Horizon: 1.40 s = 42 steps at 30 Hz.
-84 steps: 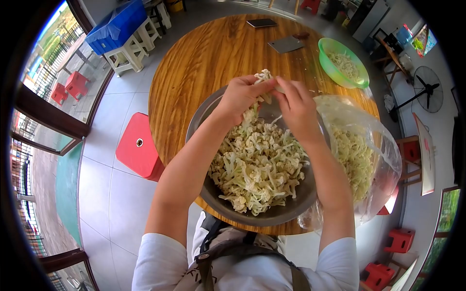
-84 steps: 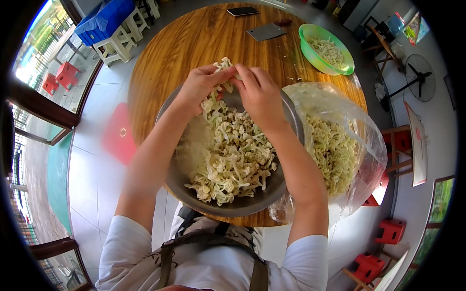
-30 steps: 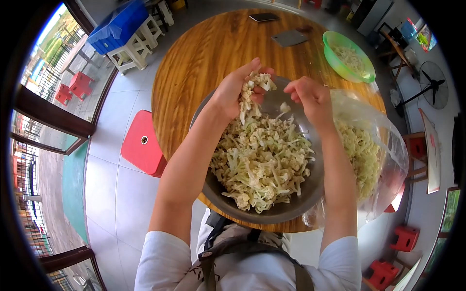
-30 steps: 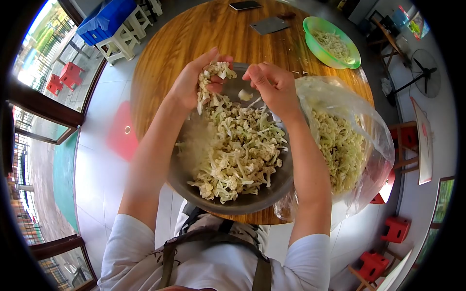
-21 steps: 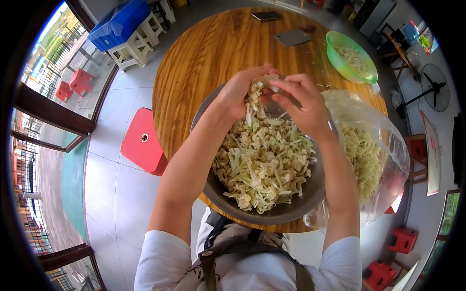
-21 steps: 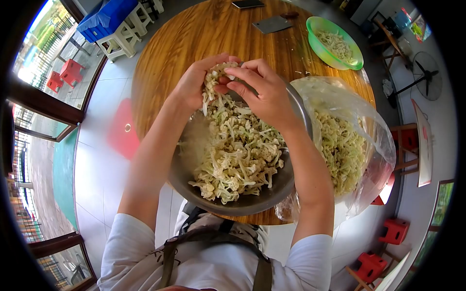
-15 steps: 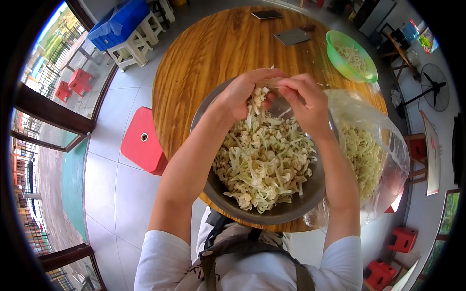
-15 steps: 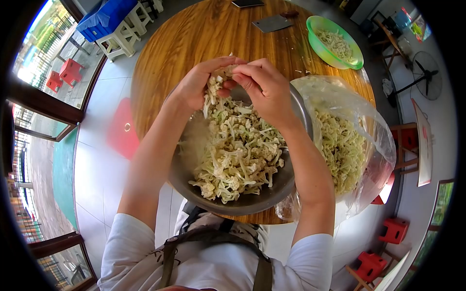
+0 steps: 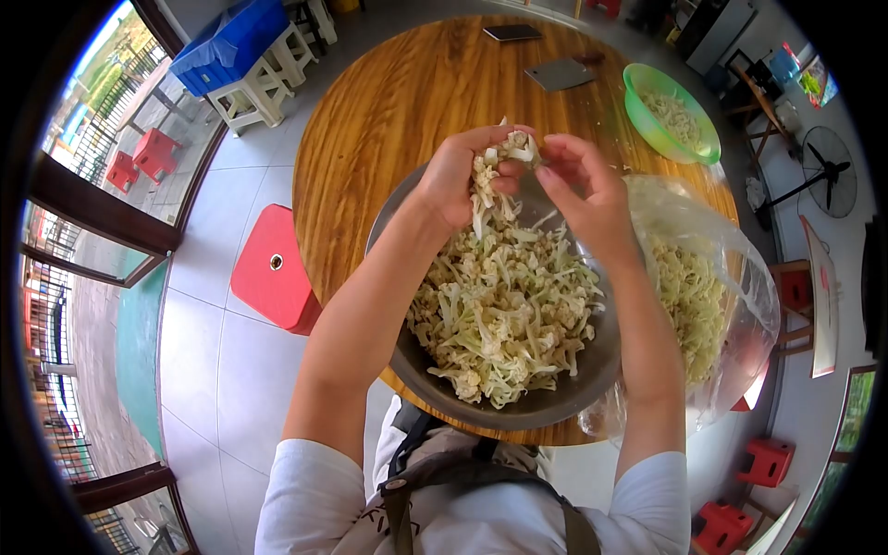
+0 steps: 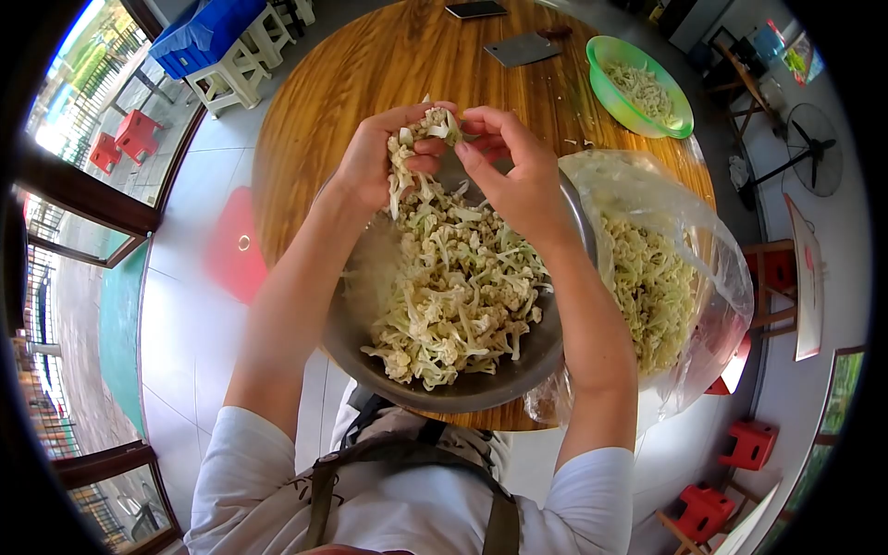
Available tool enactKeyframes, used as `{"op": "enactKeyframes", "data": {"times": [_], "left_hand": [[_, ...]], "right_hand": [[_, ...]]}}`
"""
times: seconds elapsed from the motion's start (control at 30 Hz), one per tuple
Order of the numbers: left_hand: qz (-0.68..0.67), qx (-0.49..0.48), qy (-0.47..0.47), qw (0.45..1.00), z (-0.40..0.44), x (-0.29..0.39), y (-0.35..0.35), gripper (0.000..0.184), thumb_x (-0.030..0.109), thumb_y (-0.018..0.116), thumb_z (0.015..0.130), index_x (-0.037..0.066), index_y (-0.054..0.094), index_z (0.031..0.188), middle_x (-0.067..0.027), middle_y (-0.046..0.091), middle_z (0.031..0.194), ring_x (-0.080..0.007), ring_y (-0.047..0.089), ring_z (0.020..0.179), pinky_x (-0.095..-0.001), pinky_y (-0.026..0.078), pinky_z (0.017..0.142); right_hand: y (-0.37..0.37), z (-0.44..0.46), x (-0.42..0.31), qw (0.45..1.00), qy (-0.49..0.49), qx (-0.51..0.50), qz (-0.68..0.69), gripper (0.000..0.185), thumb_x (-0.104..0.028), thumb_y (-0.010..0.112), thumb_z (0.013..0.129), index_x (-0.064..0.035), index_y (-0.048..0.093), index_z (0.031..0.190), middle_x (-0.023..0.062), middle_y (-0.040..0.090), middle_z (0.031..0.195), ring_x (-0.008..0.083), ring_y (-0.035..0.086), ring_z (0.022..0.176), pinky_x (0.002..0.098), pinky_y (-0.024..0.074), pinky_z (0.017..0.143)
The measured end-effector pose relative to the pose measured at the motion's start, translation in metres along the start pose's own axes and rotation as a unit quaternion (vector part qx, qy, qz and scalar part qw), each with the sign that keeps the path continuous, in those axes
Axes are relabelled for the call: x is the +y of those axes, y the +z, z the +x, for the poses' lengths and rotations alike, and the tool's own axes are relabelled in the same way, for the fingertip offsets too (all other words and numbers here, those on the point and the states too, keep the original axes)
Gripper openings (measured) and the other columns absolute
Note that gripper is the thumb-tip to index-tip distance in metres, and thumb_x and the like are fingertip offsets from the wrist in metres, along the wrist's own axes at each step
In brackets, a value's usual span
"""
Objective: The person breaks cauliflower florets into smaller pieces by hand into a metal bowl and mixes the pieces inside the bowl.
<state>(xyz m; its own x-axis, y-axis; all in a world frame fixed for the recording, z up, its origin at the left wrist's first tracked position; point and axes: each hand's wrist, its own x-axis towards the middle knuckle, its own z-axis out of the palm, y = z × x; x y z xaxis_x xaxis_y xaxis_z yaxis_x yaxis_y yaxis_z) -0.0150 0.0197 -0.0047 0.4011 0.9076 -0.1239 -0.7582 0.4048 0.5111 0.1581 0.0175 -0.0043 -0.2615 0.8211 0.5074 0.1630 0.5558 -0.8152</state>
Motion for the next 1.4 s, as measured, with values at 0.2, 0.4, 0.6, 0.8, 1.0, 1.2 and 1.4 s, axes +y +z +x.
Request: {"op": "enactKeyframes", "data": {"times": [0.2, 0.4, 0.6, 0.8, 1.0, 1.2, 1.4], "left_hand": [[-0.010, -0.001, 0.002, 1.000, 0.001, -0.002, 0.003, 0.022, 0.014, 0.043, 0.092, -0.004, 0.051, 0.103, -0.0061, 0.051, 0.084, -0.0069, 0.041, 0.058, -0.0167, 0.034, 0.040], [0.001, -0.005, 0.017, 1.000, 0.001, -0.002, 0.002, 0.024, 0.016, 0.043, 0.092, -0.005, 0.049, 0.104, -0.0070, 0.053, 0.089, -0.0066, 0.041, 0.057, -0.0168, 0.036, 0.040], [-0.027, 0.005, 0.026, 0.999, 0.006, -0.001, -0.005, 0.027, 0.019, 0.043, 0.093, -0.006, 0.050, 0.102, -0.0074, 0.054, 0.087, -0.0070, 0.042, 0.057, -0.0172, 0.037, 0.040], [0.039, 0.058, 0.013, 0.997, 0.004, -0.007, 0.003, 0.027, 0.024, 0.044, 0.094, -0.002, 0.053, 0.094, -0.0056, 0.054, 0.076, -0.0083, 0.045, 0.055, -0.0191, 0.037, 0.039], [0.074, 0.045, -0.017, 0.996, 0.002, -0.011, 0.008, 0.028, 0.028, 0.050, 0.092, 0.001, 0.055, 0.091, -0.0037, 0.053, 0.073, -0.0084, 0.044, 0.053, -0.0187, 0.034, 0.040], [0.129, 0.055, -0.011, 0.990, -0.004, -0.011, 0.019, 0.028, 0.027, 0.049, 0.092, 0.000, 0.055, 0.093, -0.0054, 0.053, 0.073, -0.0087, 0.044, 0.053, -0.0195, 0.033, 0.039], [0.114, 0.028, -0.041, 0.992, -0.001, -0.008, 0.011, 0.033, 0.028, 0.045, 0.095, -0.003, 0.053, 0.098, -0.0083, 0.058, 0.078, -0.0091, 0.044, 0.051, -0.0196, 0.034, 0.039]], "right_hand": [[-0.002, -0.001, 0.003, 0.999, 0.039, 0.001, 0.031, 0.020, -0.004, 0.061, 0.084, -0.0028, 0.058, 0.104, 0.0033, 0.062, 0.093, 0.0091, 0.058, 0.081, 0.0235, 0.0473, 0.075], [-0.009, -0.002, 0.001, 0.992, 0.066, 0.004, 0.108, 0.014, -0.005, 0.058, 0.086, -0.0021, 0.058, 0.100, -0.0005, 0.058, 0.087, 0.0051, 0.053, 0.075, 0.0200, 0.0440, 0.070], [-0.018, 0.000, 0.006, 0.997, 0.033, -0.023, 0.068, 0.013, -0.009, 0.059, 0.086, -0.0028, 0.060, 0.097, -0.0026, 0.055, 0.081, 0.0037, 0.047, 0.067, 0.0196, 0.0397, 0.059], [-0.007, -0.001, -0.006, 0.993, -0.058, -0.039, -0.093, 0.018, -0.010, 0.065, 0.083, -0.0079, 0.063, 0.101, 0.0007, 0.056, 0.080, 0.0075, 0.050, 0.063, 0.0221, 0.0418, 0.056], [0.000, -0.003, 0.003, 0.995, -0.081, -0.042, -0.044, 0.016, -0.012, 0.065, 0.084, -0.0046, 0.063, 0.098, 0.0035, 0.059, 0.085, 0.0103, 0.059, 0.073, 0.0241, 0.0477, 0.062], [-0.008, -0.001, -0.002, 0.988, 0.103, 0.008, 0.111, 0.015, -0.016, 0.062, 0.086, -0.0036, 0.063, 0.095, 0.0018, 0.062, 0.083, 0.0066, 0.056, 0.071, 0.0208, 0.0442, 0.064], [-0.013, 0.001, 0.005, 0.966, 0.110, -0.001, 0.235, 0.010, -0.012, 0.058, 0.087, -0.0022, 0.060, 0.090, 0.0015, 0.060, 0.076, 0.0044, 0.045, 0.061, 0.0194, 0.0368, 0.056]]}}
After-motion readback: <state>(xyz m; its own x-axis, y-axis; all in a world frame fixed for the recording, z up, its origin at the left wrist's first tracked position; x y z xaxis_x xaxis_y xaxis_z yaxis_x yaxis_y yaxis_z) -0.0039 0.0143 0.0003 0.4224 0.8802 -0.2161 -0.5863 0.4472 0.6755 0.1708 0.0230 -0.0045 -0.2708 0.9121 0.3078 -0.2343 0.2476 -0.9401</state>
